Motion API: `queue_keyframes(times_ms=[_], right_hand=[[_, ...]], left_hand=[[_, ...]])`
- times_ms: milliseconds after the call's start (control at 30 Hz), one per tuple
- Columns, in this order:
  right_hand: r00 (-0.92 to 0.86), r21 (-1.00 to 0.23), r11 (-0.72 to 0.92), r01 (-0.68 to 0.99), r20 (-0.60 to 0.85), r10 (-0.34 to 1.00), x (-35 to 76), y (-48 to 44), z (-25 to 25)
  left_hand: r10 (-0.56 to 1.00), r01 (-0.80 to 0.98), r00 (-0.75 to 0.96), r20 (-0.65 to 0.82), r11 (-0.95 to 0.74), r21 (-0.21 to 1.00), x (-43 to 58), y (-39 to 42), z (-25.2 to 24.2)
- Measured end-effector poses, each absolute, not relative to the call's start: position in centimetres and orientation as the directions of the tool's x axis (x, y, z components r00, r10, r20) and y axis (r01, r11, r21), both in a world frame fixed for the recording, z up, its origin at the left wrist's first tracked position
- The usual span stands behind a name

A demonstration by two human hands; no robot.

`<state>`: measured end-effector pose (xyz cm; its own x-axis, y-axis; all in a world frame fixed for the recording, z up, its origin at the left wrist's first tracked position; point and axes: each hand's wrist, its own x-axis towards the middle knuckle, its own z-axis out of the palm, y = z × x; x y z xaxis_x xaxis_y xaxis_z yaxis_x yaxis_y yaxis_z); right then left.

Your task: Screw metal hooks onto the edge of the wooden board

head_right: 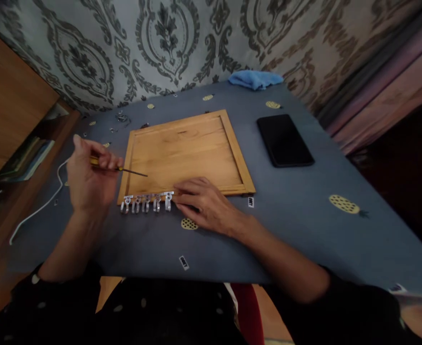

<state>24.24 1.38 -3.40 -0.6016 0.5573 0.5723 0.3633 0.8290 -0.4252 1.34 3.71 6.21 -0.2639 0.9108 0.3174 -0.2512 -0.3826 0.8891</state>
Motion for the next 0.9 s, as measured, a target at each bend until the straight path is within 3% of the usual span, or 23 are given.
queue_keyframes(times_ms=[233, 467, 900], right_hand=[[-0.505, -0.456, 0.773, 0.441, 0.586, 0.633, 24.5, 1.9, -3.5], [-0.440, -0.476, 0.733, 0.485, 0.592, 0.676, 24.3, 1.8, -3.5], [-0.400, -0.528, 0.666, 0.527, 0.537, 0.743, 23.9, 1.7, -3.2]], left_hand=[[0.940, -0.392, -0.341, 0.033, -0.174, 0.903, -3.4, 7.3, 2.8], [0.940, -0.060, -0.338, -0.032, 0.012, 0.998, -7.0, 7.4, 0.1], [0.985, -0.085, -0.163, -0.055, 0.042, 0.996, -7.6, 7.6, -0.9]])
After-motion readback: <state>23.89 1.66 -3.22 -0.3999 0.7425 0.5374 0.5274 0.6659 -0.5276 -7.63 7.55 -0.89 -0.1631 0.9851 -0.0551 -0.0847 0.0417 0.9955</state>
